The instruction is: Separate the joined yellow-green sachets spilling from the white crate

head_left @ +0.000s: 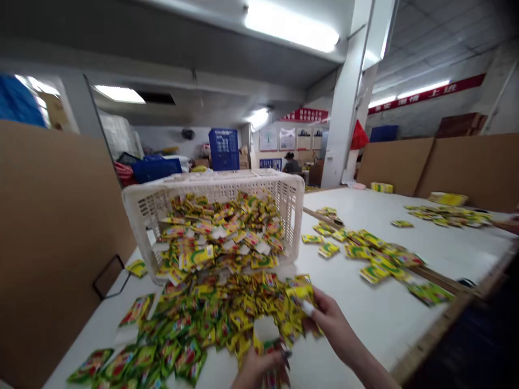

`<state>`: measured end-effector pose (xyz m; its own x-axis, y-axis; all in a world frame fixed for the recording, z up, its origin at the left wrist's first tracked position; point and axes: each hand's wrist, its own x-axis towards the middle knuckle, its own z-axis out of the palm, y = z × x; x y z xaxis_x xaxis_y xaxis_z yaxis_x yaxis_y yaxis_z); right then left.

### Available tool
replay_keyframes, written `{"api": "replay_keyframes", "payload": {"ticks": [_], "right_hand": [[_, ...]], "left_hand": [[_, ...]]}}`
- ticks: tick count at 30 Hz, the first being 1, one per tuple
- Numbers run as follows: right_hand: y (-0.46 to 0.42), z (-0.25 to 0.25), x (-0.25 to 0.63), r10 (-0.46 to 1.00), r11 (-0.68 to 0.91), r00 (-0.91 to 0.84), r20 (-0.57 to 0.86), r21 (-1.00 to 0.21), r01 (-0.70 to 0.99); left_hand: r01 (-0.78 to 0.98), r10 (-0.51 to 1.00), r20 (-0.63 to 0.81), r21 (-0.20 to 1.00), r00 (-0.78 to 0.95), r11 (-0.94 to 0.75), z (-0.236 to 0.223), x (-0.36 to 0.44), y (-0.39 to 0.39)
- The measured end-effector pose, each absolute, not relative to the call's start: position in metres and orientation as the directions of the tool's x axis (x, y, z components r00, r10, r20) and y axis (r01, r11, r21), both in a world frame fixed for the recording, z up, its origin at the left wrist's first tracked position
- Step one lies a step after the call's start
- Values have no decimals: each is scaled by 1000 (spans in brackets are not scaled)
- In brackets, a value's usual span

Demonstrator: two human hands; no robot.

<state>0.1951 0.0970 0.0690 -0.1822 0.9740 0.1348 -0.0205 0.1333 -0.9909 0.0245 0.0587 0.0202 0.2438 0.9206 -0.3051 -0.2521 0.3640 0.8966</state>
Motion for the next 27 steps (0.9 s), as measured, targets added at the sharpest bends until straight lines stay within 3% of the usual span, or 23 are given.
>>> {"api": "replay_keyframes", "payload": {"ticks": [2,6,9,12,18,23,27], "right_hand": [[103,79,185,956,159,-227,185,-979,-129],[105,71,169,925,159,-339,172,-985,-66],[103,61,168,886,236,-430,172,-967,99],[102,64,173,828,411,-523,203,-854,318],[88,82,182,715,572,-693,91,-646,505],[78,71,195,809,460,-578,106,-726,511],[69,66,199,756,497,-639,139,-757,423]], "left_hand": [[-278,929,-261,901,262,332,13,27,61],[-301,937,-208,908,280,291,11,29,61],[-286,940,-171,923,296,258,15,29,60],[-196,928,-157,952,338,233,17,29,60],[-108,884,-222,951,411,289,7,31,61],[-158,830,-217,927,514,341,10,32,58],[-185,784,-185,916,592,357,11,33,56]]}}
